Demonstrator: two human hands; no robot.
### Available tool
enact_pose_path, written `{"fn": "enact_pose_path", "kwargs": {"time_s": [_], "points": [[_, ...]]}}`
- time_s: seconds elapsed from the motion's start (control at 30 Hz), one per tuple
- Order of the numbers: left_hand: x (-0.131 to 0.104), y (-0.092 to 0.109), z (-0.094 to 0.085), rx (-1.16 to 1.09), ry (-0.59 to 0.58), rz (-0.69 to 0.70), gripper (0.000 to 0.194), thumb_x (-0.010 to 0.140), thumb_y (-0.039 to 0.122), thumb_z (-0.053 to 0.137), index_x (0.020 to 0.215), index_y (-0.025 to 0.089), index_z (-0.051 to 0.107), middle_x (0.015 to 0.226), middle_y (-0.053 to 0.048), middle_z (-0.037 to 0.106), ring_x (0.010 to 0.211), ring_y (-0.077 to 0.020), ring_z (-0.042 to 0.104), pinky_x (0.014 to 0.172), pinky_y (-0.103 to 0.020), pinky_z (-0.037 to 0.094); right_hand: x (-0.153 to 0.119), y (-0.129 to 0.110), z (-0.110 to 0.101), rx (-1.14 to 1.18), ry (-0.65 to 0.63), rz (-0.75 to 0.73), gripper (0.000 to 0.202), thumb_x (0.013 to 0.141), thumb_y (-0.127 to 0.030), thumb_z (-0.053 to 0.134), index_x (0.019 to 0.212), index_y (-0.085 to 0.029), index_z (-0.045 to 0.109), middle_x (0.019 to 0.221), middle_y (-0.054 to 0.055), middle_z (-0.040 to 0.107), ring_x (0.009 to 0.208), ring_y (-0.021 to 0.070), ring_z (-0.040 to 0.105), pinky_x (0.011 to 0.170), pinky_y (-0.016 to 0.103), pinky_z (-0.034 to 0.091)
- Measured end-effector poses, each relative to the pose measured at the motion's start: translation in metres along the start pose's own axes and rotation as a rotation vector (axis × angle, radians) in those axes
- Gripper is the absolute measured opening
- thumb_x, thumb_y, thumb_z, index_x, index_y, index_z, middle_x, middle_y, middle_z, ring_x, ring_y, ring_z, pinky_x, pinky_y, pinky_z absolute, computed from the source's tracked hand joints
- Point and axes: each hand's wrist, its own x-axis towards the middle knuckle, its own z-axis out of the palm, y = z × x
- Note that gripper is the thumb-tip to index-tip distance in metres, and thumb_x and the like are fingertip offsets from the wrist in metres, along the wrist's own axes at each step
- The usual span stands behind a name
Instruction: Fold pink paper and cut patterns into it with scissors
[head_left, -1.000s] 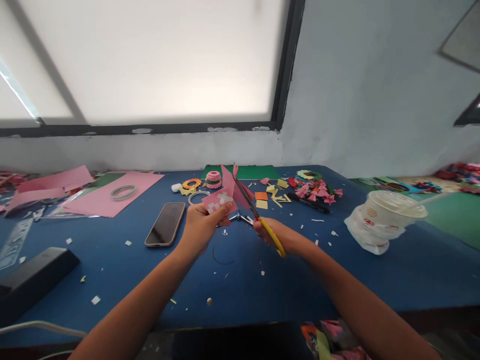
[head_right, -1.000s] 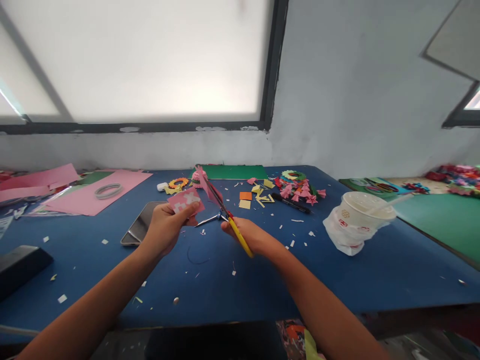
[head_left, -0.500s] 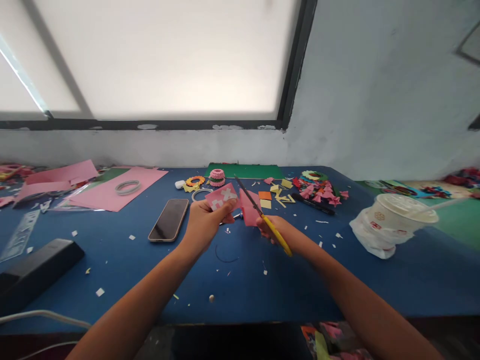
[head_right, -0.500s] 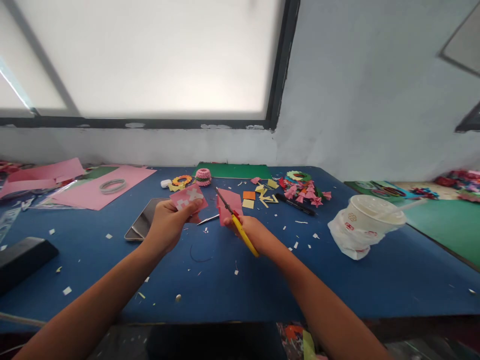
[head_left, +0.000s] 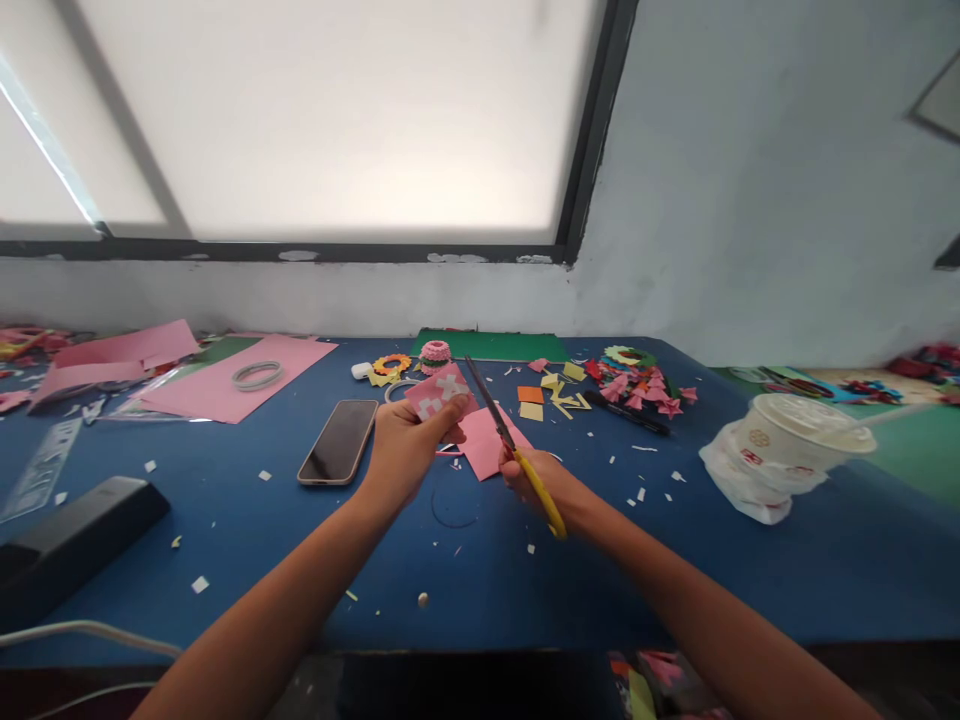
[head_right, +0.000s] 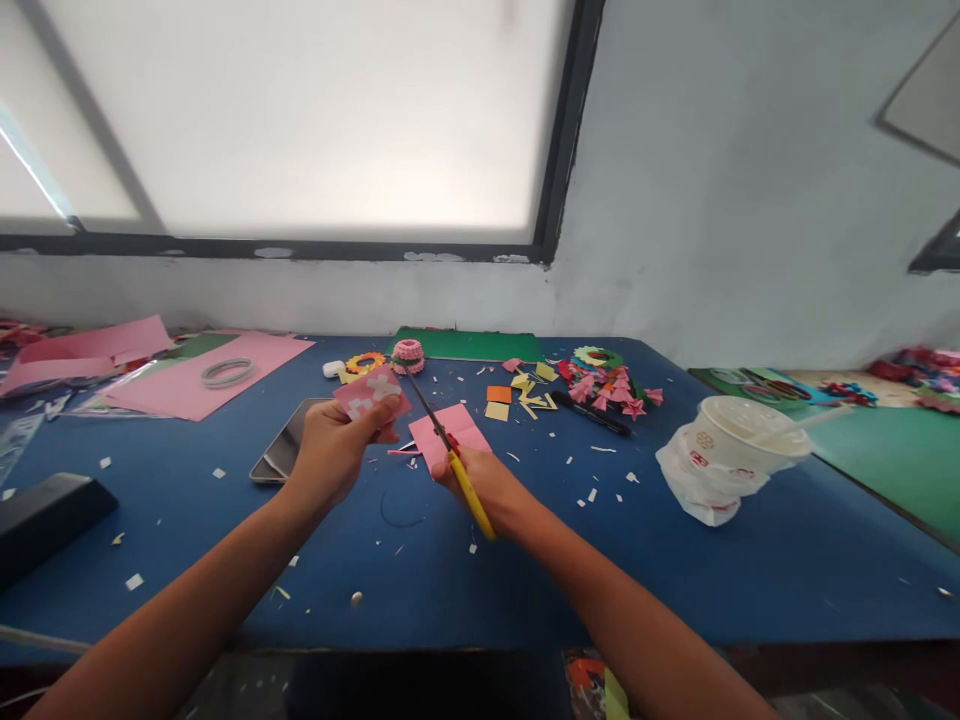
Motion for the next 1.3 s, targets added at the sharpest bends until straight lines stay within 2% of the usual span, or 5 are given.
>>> {"fn": "enact_pose_path", "kwargs": {"time_s": [0.17, 0.27, 0.53, 0.83, 1.3], "points": [[-0.001, 0.0, -0.001, 0.001, 0.003, 0.027, 0.019, 0.061, 0.032, 0.072, 0.06, 0.014, 0.068, 0.051, 0.0, 0.062, 0.047, -0.009, 0.056, 0.047, -0.018, 0.048, -0.003, -0.005, 0.001, -0.173, 0.048, 0.028, 0.052, 0.067, -0.071, 0.04, 0.069, -0.019, 0.044, 0.065, 0.001, 0.049, 0.059, 0.0143, 0.043, 0.054, 0.026, 0.031], [-0.002, 0.0, -0.002, 0.018, 0.001, 0.039, 0.02, 0.062, 0.032, 0.071, 0.058, 0.013, 0.067, 0.049, 0.0, 0.062, 0.046, -0.0092, 0.057, 0.046, -0.018, 0.048, -0.004, -0.006, 0.001, -0.176, 0.032, 0.024, 0.052, 0.069, -0.071, 0.039, 0.073, -0.02, 0.045, 0.068, 0.001, 0.05, 0.062, 0.0148, 0.044, 0.055, 0.026, 0.031], [-0.002, -0.001, -0.002, 0.051, 0.024, 0.041, 0.021, 0.064, 0.033, 0.07, 0.059, 0.013, 0.066, 0.05, 0.0, 0.062, 0.046, -0.009, 0.057, 0.047, -0.018, 0.048, -0.007, -0.013, 0.005, -0.087, -0.012, -0.006, 0.053, 0.068, -0.072, 0.039, 0.069, -0.019, 0.041, 0.063, -0.003, 0.042, 0.057, 0.011, 0.037, 0.05, 0.023, 0.027], [-0.002, 0.0, -0.001, 0.052, 0.03, 0.028, 0.021, 0.062, 0.033, 0.071, 0.058, 0.013, 0.065, 0.05, 0.001, 0.061, 0.046, -0.0092, 0.057, 0.045, -0.018, 0.048, -0.007, -0.012, 0.003, -0.174, 0.01, 0.022, 0.054, 0.069, -0.071, 0.04, 0.079, -0.019, 0.049, 0.066, -0.001, 0.047, 0.06, 0.0132, 0.041, 0.053, 0.024, 0.03], [-0.001, -0.002, 0.0, 0.016, 0.016, 0.004, 0.02, 0.063, 0.033, 0.071, 0.058, 0.013, 0.066, 0.05, 0.0, 0.062, 0.047, -0.0094, 0.057, 0.046, -0.018, 0.047, -0.007, -0.012, 0.006, -0.315, 0.007, -0.06, 0.051, 0.079, -0.065, 0.023, 0.059, -0.019, 0.034, 0.058, 0.0, 0.04, 0.053, 0.0118, 0.036, 0.048, 0.024, 0.023]]}}
